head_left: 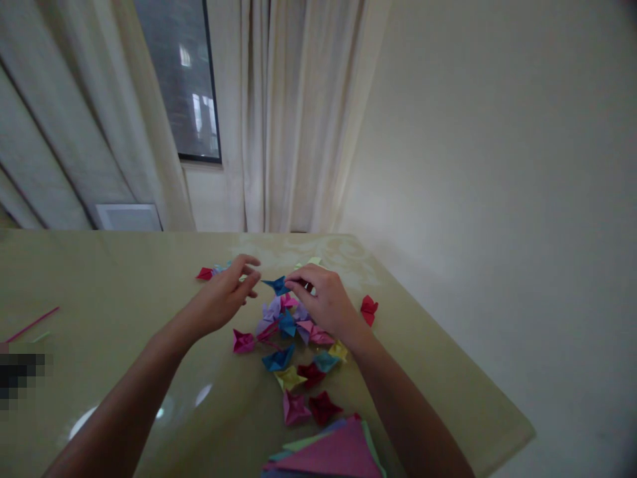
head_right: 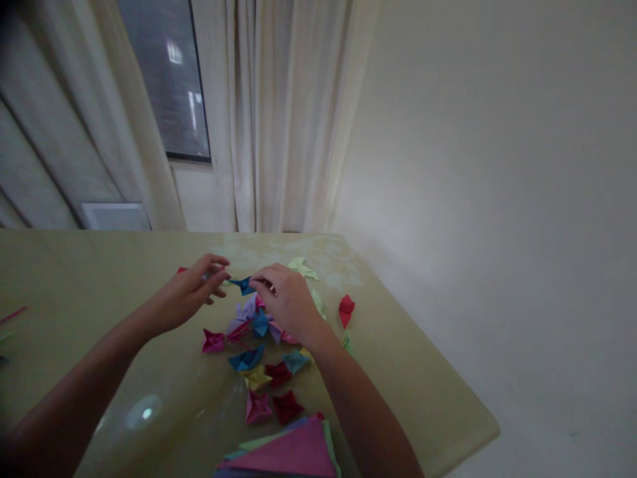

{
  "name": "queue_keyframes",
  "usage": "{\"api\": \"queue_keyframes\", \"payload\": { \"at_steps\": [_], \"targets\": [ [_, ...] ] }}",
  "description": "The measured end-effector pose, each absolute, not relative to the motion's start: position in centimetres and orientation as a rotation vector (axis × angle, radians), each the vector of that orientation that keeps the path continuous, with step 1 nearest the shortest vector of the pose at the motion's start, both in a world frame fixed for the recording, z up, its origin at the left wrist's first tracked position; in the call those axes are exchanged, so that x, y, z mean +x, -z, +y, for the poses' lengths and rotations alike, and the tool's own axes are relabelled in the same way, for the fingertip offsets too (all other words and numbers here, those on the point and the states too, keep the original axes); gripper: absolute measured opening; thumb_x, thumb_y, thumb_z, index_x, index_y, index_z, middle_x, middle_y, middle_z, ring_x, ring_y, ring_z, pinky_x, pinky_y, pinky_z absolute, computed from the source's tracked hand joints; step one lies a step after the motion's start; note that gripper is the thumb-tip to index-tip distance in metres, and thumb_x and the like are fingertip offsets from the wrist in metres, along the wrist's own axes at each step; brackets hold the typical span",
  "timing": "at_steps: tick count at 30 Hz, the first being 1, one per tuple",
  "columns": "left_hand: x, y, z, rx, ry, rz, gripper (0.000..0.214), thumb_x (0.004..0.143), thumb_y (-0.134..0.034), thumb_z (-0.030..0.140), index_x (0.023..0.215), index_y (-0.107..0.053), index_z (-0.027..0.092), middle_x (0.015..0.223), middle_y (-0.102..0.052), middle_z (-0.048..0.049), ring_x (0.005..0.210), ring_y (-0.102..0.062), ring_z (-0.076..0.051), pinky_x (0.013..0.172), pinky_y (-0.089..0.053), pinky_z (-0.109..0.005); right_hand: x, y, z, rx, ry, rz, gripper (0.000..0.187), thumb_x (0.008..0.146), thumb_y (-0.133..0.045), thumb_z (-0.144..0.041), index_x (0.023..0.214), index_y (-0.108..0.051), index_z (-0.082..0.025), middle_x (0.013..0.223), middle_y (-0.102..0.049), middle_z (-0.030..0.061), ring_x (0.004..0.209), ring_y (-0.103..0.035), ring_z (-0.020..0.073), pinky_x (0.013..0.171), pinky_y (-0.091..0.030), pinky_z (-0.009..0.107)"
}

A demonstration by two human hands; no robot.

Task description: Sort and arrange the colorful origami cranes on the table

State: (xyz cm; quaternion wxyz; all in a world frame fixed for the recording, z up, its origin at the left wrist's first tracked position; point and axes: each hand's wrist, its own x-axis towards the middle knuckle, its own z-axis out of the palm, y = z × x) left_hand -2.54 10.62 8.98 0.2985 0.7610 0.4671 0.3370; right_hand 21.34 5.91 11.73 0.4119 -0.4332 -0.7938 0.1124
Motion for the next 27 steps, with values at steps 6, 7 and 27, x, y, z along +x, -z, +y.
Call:
{"api": "queue_keyframes", "payload": {
  "at_steps": [6, 7, 27],
  "targets": [
    [-5.1, -5.6, 11.9, 2.114, -0.227, 1.376, 0.036, 0.082, -0.056, 0.059, 0.083, -0.066, 0.024, 0.084, -0.077, -0.0096, 0.080, -0.076, -0.031, 0.070, -0.057, -0.038, 22.6, -11.8, 6.7, -1.137, -0.234, -1.984, 0.010, 0.098, -0.075, -0.014, 0.099, -0.082, -0.020, 0.092, -0.079, 0.0032, 0.084, -0.071, 0.0157, 0.080, -0.052, 0.026],
    [-5.0, -5.2, 11.8, 2.058, -0.194, 1.302, 0.039, 0.083, -0.055, 0.061, 0.082, -0.065, 0.024, 0.081, -0.076, -0.0082, 0.076, -0.075, -0.029, 0.067, -0.056, -0.036, 22.9, -11.8, 6.8, -1.149, -0.230, -1.978, 0.010, 0.098, -0.074, -0.015, 0.099, -0.082, -0.021, 0.093, -0.079, 0.0033, 0.085, -0.071, 0.0161, 0.080, -0.052, 0.026],
    [-3.3, 2.7, 14.3, 2.239, -0.781, 2.099, 0.060, 0.100, -0.043, 0.036, 0.159, -0.049, 0.027, 0.170, -0.038, -0.0155, 0.149, -0.040, -0.043, 0.114, -0.040, -0.063, 27.1, -12.8, 6.6, -1.335, -0.454, -2.320, 0.017, 0.087, -0.074, -0.002, 0.089, -0.080, -0.018, 0.081, -0.077, -0.0012, 0.073, -0.068, 0.0144, 0.070, -0.044, 0.023]
  ]
}}
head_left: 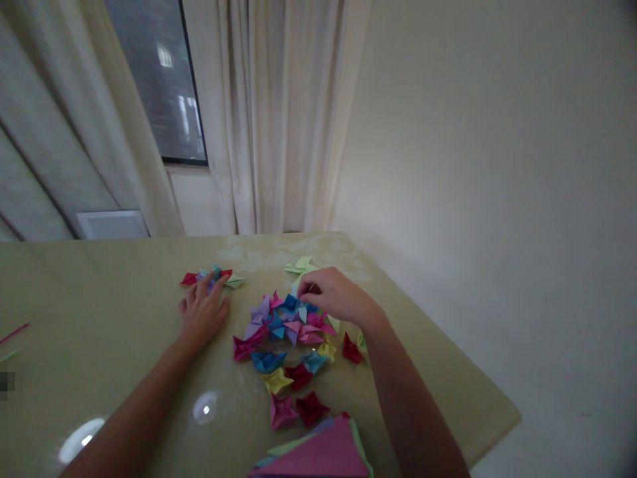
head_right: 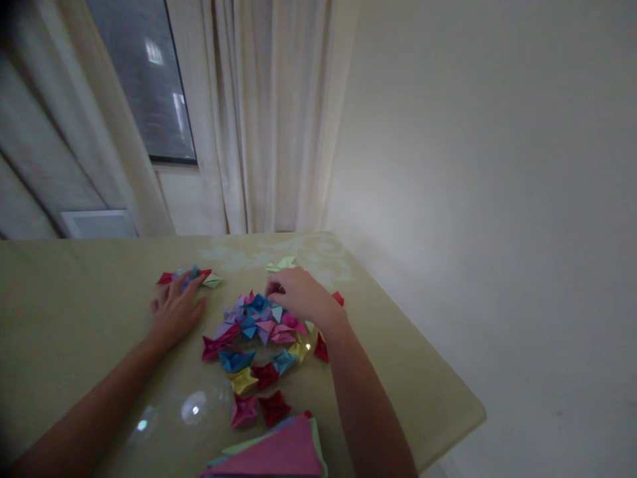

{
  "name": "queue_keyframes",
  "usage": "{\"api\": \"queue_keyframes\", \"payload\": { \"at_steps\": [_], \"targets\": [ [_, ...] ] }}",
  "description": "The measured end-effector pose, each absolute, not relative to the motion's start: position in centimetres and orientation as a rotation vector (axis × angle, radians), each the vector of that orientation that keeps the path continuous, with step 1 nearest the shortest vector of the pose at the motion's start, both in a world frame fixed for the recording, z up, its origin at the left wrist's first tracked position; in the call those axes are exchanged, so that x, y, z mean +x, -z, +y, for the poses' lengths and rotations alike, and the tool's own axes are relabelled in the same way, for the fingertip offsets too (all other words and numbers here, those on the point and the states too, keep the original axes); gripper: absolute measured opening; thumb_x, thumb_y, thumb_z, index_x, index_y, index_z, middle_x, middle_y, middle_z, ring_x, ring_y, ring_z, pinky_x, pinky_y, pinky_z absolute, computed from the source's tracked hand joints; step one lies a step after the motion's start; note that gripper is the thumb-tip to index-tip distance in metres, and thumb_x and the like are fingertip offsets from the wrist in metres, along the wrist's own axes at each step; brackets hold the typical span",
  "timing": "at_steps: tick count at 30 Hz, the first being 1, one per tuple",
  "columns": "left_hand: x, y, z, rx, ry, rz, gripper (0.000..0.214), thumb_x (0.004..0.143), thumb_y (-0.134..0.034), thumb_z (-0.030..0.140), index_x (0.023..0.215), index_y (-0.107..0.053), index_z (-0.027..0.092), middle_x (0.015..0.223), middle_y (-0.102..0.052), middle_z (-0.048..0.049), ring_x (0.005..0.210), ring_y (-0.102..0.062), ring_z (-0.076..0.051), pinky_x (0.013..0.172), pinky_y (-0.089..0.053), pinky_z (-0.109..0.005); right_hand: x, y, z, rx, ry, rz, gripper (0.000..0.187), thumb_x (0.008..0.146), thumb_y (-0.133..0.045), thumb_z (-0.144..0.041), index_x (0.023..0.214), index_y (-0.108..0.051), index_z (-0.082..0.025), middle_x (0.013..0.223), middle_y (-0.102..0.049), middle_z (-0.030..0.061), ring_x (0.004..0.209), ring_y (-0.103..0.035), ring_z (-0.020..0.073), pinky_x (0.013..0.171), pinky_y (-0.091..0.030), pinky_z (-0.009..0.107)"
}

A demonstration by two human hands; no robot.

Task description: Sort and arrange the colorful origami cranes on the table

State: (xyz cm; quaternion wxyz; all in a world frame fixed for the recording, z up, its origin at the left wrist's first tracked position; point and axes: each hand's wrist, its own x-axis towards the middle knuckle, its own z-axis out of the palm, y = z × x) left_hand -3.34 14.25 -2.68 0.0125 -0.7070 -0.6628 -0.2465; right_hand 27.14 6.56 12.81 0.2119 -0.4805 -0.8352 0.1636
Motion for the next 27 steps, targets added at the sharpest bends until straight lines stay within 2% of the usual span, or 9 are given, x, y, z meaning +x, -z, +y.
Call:
{"api": "queue_keyframes", "payload": {
  "at_steps": [3, 6, 11, 15, 17, 20, 23, 25, 27],
  "targets": [
    [-3.2, 2.7, 15.0, -2.180, 0.739, -2.142, 0.061, 0.100, -0.041, 0.039, 0.157, -0.051, 0.020, 0.164, -0.044, -0.0230, 0.147, -0.042, -0.046, 0.112, -0.040, -0.066, 26.0, -13.2, 5.3, -1.188, -0.569, -2.436, 0.018, 0.087, -0.075, -0.002, 0.089, -0.082, -0.019, 0.078, -0.077, -0.0026, 0.072, -0.068, 0.0137, 0.069, -0.045, 0.023],
    [-3.4, 2.8, 15.6, -2.235, 0.820, -2.146, 0.057, 0.098, -0.043, 0.041, 0.142, -0.064, 0.011, 0.149, -0.056, -0.0285, 0.139, -0.049, -0.049, 0.110, -0.039, -0.070, 25.5, -13.5, 4.4, -1.147, -0.577, -2.527, 0.017, 0.090, -0.075, -0.005, 0.092, -0.084, -0.020, 0.084, -0.080, -0.0012, 0.077, -0.071, 0.0148, 0.073, -0.047, 0.024],
    [-4.0, 2.9, 15.8, -2.309, 1.062, -2.116, 0.035, 0.091, -0.049, 0.035, 0.108, -0.075, 0.019, 0.124, -0.072, -0.0188, 0.124, -0.063, -0.040, 0.112, -0.044, -0.058, 25.6, -14.2, 4.0, -1.201, -0.529, -2.558, 0.016, 0.097, -0.072, -0.012, 0.098, -0.086, -0.020, 0.095, -0.083, 0.0028, 0.085, -0.073, 0.0166, 0.080, -0.047, 0.025],
    [-4.5, 2.4, 16.3, -2.315, 1.426, -2.110, 0.026, 0.082, -0.056, 0.033, 0.099, -0.071, 0.020, 0.112, -0.074, -0.0142, 0.111, -0.068, -0.034, 0.107, -0.052, -0.050, 25.3, -14.3, 4.1, -1.187, -0.471, -2.519, 0.015, 0.100, -0.071, -0.017, 0.102, -0.086, -0.019, 0.100, -0.084, 0.0043, 0.090, -0.074, 0.0179, 0.084, -0.048, 0.026],
    [-4.8, 1.9, 16.7, -2.267, 1.650, -2.141, 0.028, 0.078, -0.061, 0.038, 0.099, -0.067, 0.020, 0.106, -0.073, -0.0132, 0.103, -0.070, -0.032, 0.097, -0.057, -0.048, 25.0, -14.1, 4.3, -1.181, -0.440, -2.507, 0.015, 0.102, -0.070, -0.019, 0.105, -0.085, -0.020, 0.102, -0.083, 0.0047, 0.093, -0.074, 0.0188, 0.086, -0.048, 0.027],
    [-5.0, 0.7, 17.4, -2.176, 1.996, -2.187, 0.045, 0.071, -0.070, 0.053, 0.099, -0.062, 0.019, 0.099, -0.071, -0.0110, 0.093, -0.071, -0.028, 0.082, -0.061, -0.043, 24.5, -13.9, 4.6, -1.194, -0.419, -2.454, 0.016, 0.103, -0.069, -0.019, 0.108, -0.083, -0.021, 0.105, -0.083, 0.0049, 0.097, -0.074, 0.0196, 0.088, -0.049, 0.029],
    [-4.5, -1.5, 17.2, -2.187, 2.276, -2.159, 0.060, 0.065, -0.076, 0.066, 0.099, -0.062, 0.019, 0.094, -0.070, -0.0072, 0.086, -0.071, -0.023, 0.077, -0.060, -0.038, 23.9, -13.4, 5.0, -1.183, -0.427, -2.346, 0.015, 0.104, -0.068, -0.021, 0.107, -0.083, -0.020, 0.105, -0.082, 0.0054, 0.097, -0.074, 0.0200, 0.089, -0.051, 0.031],
    [-3.5, -3.6, 16.2, -2.287, 2.432, -2.076, 0.062, 0.065, -0.081, 0.067, 0.099, -0.063, 0.019, 0.094, -0.071, -0.0047, 0.084, -0.070, -0.020, 0.076, -0.060, -0.035, 23.2, -12.7, 5.4, -1.197, -0.495, -2.194, 0.017, 0.104, -0.069, -0.026, 0.115, -0.080, -0.020, 0.109, -0.081, 0.0072, 0.095, -0.075, 0.0202, 0.087, -0.054, 0.031],
    [-2.2, -5.9, 14.5, -2.498, 2.615, -1.886, 0.055, 0.068, -0.089, 0.057, 0.101, -0.064, 0.020, 0.096, -0.071, -0.0027, 0.085, -0.070, -0.017, 0.075, -0.057, -0.030, 22.5, -11.8, 5.9, -1.228, -0.623, -1.977, 0.034, 0.103, -0.071, -0.036, 0.133, -0.072, -0.020, 0.118, -0.079, 0.0102, 0.093, -0.076, 0.0205, 0.083, -0.057, 0.032]
  ]
}}
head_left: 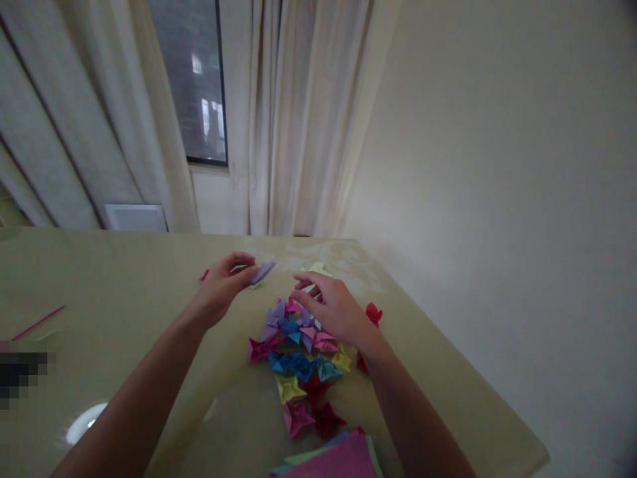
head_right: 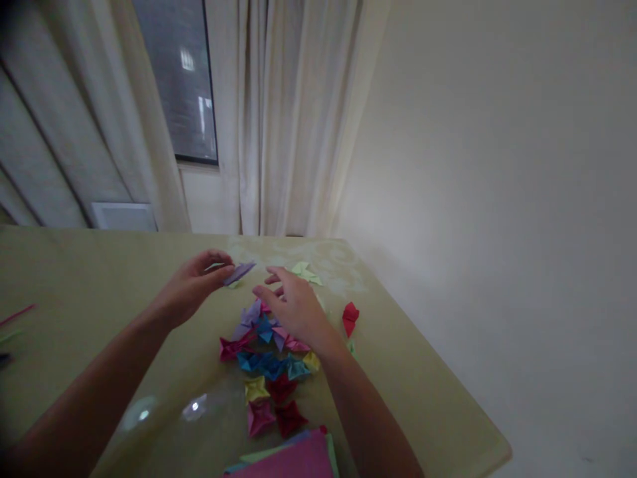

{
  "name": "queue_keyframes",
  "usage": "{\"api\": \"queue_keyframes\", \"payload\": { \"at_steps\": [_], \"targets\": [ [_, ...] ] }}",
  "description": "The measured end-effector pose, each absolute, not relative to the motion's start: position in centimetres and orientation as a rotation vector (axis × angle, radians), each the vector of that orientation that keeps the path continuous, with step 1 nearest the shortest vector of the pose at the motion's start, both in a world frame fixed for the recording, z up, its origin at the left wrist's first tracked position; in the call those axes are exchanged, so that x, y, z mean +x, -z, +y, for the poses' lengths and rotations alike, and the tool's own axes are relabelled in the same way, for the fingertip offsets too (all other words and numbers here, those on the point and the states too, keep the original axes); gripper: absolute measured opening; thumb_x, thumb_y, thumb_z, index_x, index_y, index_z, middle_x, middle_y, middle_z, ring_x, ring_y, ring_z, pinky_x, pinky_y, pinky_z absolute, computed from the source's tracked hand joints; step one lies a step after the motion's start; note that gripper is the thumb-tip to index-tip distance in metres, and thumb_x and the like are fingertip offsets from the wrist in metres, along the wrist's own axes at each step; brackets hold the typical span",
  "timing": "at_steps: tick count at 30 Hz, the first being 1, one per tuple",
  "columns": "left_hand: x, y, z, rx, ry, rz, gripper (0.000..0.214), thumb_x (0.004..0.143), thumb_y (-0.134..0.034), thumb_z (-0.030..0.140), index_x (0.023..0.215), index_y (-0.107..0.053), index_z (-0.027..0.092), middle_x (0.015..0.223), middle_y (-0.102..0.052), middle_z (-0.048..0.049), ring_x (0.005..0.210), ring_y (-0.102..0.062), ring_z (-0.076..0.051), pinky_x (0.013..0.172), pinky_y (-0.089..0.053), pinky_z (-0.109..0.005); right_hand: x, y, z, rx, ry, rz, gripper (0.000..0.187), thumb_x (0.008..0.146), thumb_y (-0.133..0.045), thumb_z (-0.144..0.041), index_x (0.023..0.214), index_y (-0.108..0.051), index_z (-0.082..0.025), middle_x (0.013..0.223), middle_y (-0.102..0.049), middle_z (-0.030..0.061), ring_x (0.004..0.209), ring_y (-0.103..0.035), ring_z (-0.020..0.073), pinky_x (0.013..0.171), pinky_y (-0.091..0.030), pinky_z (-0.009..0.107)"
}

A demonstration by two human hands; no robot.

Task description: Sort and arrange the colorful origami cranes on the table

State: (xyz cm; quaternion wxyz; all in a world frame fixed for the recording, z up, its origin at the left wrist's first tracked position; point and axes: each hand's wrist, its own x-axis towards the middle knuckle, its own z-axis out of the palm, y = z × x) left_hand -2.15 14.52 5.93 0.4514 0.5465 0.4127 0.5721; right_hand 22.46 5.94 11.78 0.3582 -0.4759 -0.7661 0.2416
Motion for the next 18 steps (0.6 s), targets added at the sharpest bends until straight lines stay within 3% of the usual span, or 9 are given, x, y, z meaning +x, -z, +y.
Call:
{"api": "queue_keyframes", "payload": {
  "at_steps": [3, 7, 13, 18],
  "targets": [
    [0.0, -8.9, 11.8, 1.460, -1.280, 0.721, 0.042, 0.075, -0.092, 0.043, 0.101, -0.067, 0.021, 0.097, -0.071, -0.0019, 0.093, -0.070, -0.018, 0.076, -0.057, -0.028, 21.5, -10.5, 6.8, -1.149, -0.848, -1.699, 0.053, 0.099, -0.073, -0.045, 0.144, -0.062, -0.020, 0.116, -0.078, 0.0111, 0.088, -0.078, 0.0210, 0.075, -0.060, 0.033],
    [1.4, -10.3, 10.2, 1.530, -1.184, 0.590, 0.036, 0.078, -0.092, 0.037, 0.099, -0.068, 0.020, 0.103, -0.071, -0.0026, 0.099, -0.071, -0.020, 0.082, -0.059, -0.030, 21.3, -10.1, 7.3, -0.934, -0.974, -1.595, 0.034, 0.094, -0.078, -0.041, 0.120, -0.074, -0.020, 0.091, -0.079, 0.0045, 0.083, -0.078, 0.0202, 0.075, -0.061, 0.031],
    [0.7, -10.2, 10.4, 1.581, -1.166, 0.676, 0.034, 0.085, -0.086, 0.041, 0.106, -0.070, 0.020, 0.106, -0.073, -0.0037, 0.105, -0.072, -0.021, 0.087, -0.059, -0.032, 21.9, -11.0, 7.0, -0.821, -0.980, -1.600, 0.024, 0.087, -0.083, -0.031, 0.108, -0.077, -0.022, 0.103, -0.081, 0.0045, 0.099, -0.079, 0.0218, 0.092, -0.062, 0.035],
    [0.3, -10.8, 10.1, 1.623, -1.101, 0.660, 0.034, 0.086, -0.085, 0.042, 0.109, -0.070, 0.021, 0.107, -0.077, -0.0058, 0.104, -0.074, -0.023, 0.088, -0.061, -0.036, 21.9, -11.3, 6.7, -0.816, -0.898, -1.604, 0.022, 0.089, -0.080, -0.029, 0.110, -0.076, -0.023, 0.104, -0.081, 0.0048, 0.099, -0.079, 0.0220, 0.092, -0.063, 0.035]
  ]
}}
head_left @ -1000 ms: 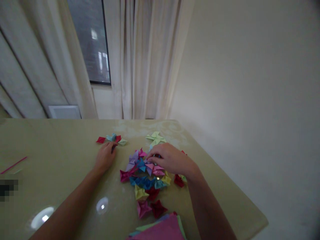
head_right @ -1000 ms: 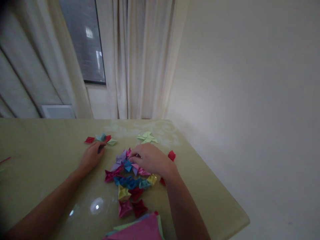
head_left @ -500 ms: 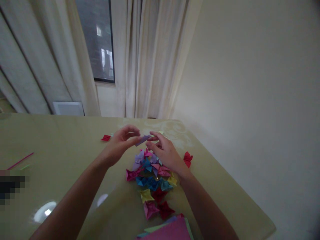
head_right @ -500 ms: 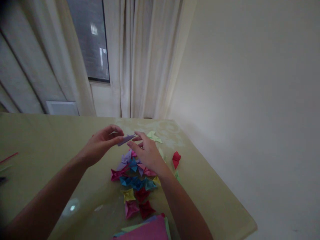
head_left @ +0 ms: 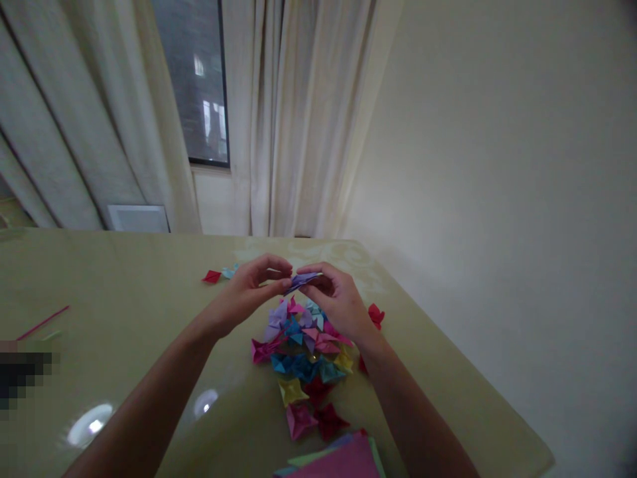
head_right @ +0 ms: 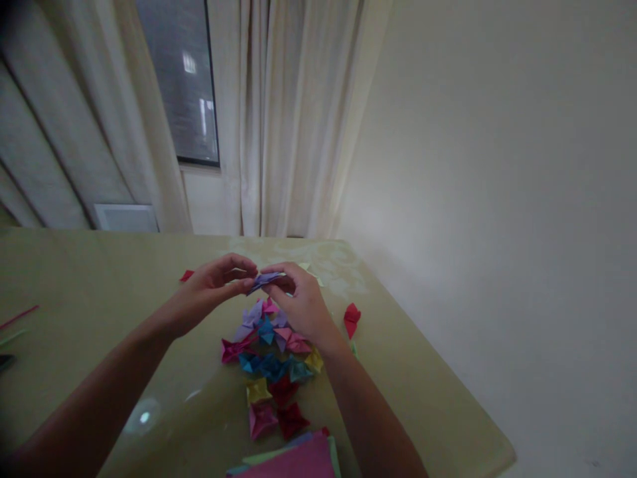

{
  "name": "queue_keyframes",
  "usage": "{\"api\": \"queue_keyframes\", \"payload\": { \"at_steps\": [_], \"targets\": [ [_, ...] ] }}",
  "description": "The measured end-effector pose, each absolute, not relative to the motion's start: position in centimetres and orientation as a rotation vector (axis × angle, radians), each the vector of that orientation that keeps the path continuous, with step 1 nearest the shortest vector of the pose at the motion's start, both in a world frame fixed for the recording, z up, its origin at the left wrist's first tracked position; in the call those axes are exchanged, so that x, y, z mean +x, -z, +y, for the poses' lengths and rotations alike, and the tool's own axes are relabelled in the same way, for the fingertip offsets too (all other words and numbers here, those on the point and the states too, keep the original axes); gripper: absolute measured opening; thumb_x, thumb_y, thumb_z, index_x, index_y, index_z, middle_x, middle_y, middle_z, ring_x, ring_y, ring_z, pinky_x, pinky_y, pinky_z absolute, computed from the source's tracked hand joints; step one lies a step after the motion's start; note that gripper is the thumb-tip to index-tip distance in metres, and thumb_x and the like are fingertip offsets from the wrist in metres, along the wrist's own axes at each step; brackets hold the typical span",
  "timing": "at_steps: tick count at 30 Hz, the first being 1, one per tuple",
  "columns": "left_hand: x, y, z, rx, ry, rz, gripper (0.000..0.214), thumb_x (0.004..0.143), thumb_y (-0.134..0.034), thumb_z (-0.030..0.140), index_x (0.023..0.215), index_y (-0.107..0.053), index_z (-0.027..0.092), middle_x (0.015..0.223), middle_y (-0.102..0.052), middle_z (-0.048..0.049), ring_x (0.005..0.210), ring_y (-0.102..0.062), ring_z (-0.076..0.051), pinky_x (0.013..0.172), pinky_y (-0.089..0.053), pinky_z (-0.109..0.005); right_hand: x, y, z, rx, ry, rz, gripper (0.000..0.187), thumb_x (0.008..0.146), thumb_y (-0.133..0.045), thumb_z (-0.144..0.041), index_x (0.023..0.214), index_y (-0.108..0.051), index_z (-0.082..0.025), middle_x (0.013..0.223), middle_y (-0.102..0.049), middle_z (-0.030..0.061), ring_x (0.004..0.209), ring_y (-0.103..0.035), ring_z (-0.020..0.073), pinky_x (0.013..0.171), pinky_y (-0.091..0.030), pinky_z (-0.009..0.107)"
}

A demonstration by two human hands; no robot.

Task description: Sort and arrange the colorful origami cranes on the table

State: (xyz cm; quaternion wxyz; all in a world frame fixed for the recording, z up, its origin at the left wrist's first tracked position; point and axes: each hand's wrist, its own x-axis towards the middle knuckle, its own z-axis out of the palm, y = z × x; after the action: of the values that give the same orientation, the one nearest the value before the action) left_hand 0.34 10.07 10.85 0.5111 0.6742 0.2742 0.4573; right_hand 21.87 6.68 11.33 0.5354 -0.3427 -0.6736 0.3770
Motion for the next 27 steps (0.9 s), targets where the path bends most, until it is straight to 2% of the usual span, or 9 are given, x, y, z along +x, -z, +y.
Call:
{"api": "queue_keyframes", "payload": {
  "at_steps": [5, 9, 13, 16, 19, 22, 24, 27],
  "targets": [
    [0.2, -11.1, 10.1, 1.755, -1.103, 0.684, 0.031, 0.088, -0.083, 0.043, 0.110, -0.076, 0.021, 0.112, -0.079, -0.0072, 0.109, -0.075, -0.025, 0.096, -0.061, -0.041, 22.0, -11.3, 6.7, -0.819, -0.858, -1.588, 0.027, 0.090, -0.079, -0.029, 0.116, -0.075, -0.023, 0.107, -0.081, 0.0057, 0.099, -0.079, 0.0219, 0.092, -0.063, 0.035],
    [0.3, -10.9, 10.0, 1.774, -1.119, 0.684, 0.035, 0.089, -0.082, 0.043, 0.116, -0.074, 0.023, 0.112, -0.078, -0.0064, 0.106, -0.075, -0.024, 0.092, -0.063, -0.040, 21.8, -11.7, 6.4, -0.823, -0.878, -1.592, 0.026, 0.093, -0.079, -0.032, 0.116, -0.075, -0.023, 0.108, -0.080, 0.0057, 0.096, -0.078, 0.0211, 0.088, -0.062, 0.033],
    [0.8, -11.1, 9.6, 1.767, -1.162, 0.681, 0.031, 0.089, -0.082, 0.045, 0.108, -0.074, 0.021, 0.103, -0.076, -0.0057, 0.097, -0.075, -0.022, 0.086, -0.065, -0.038, 21.5, -12.3, 5.7, -0.867, -0.850, -1.637, 0.024, 0.096, -0.076, -0.037, 0.116, -0.075, -0.023, 0.105, -0.080, 0.0048, 0.091, -0.077, 0.0201, 0.078, -0.061, 0.030],
    [0.8, -11.3, 9.4, 1.744, -1.203, 0.653, 0.031, 0.088, -0.083, 0.044, 0.105, -0.073, 0.021, 0.101, -0.075, -0.0060, 0.095, -0.073, -0.021, 0.083, -0.064, -0.035, 21.6, -12.3, 5.6, -0.941, -0.743, -1.628, 0.016, 0.097, -0.073, -0.034, 0.109, -0.076, -0.023, 0.098, -0.078, 0.0033, 0.081, -0.075, 0.0179, 0.070, -0.059, 0.027],
    [0.6, -11.3, 9.5, 1.723, -1.219, 0.652, 0.031, 0.088, -0.083, 0.045, 0.104, -0.072, 0.020, 0.100, -0.075, -0.0067, 0.093, -0.072, -0.021, 0.079, -0.063, -0.033, 22.1, -12.0, 6.0, -0.977, -0.705, -1.594, 0.014, 0.097, -0.072, -0.034, 0.102, -0.076, -0.022, 0.094, -0.078, 0.0035, 0.077, -0.073, 0.0178, 0.070, -0.059, 0.029],
    [0.5, -11.0, 9.8, 1.737, -1.206, 0.669, 0.033, 0.093, -0.078, 0.044, 0.115, -0.072, 0.021, 0.104, -0.075, -0.0068, 0.096, -0.072, -0.021, 0.082, -0.062, -0.034, 22.4, -11.9, 6.2, -0.964, -0.723, -1.586, 0.018, 0.096, -0.075, -0.039, 0.101, -0.077, -0.022, 0.091, -0.078, 0.0038, 0.079, -0.074, 0.0186, 0.072, -0.060, 0.029],
    [0.5, -10.9, 9.8, 1.745, -1.200, 0.660, 0.033, 0.095, -0.076, 0.043, 0.118, -0.072, 0.021, 0.106, -0.075, -0.0073, 0.100, -0.072, -0.022, 0.083, -0.062, -0.033, 22.3, -12.1, 6.0, -0.929, -0.743, -1.608, 0.021, 0.094, -0.078, -0.041, 0.105, -0.077, -0.022, 0.097, -0.079, 0.0045, 0.083, -0.075, 0.0189, 0.074, -0.060, 0.029],
    [0.7, -10.9, 9.7, 1.747, -1.199, 0.645, 0.027, 0.094, -0.077, 0.043, 0.109, -0.073, 0.020, 0.104, -0.075, -0.0073, 0.098, -0.071, -0.021, 0.081, -0.061, -0.031, 22.1, -12.5, 5.6, -0.869, -0.782, -1.680, 0.031, 0.091, -0.083, -0.039, 0.117, -0.076, -0.023, 0.113, -0.078, 0.0060, 0.093, -0.077, 0.0202, 0.080, -0.062, 0.031]
  ]
}}
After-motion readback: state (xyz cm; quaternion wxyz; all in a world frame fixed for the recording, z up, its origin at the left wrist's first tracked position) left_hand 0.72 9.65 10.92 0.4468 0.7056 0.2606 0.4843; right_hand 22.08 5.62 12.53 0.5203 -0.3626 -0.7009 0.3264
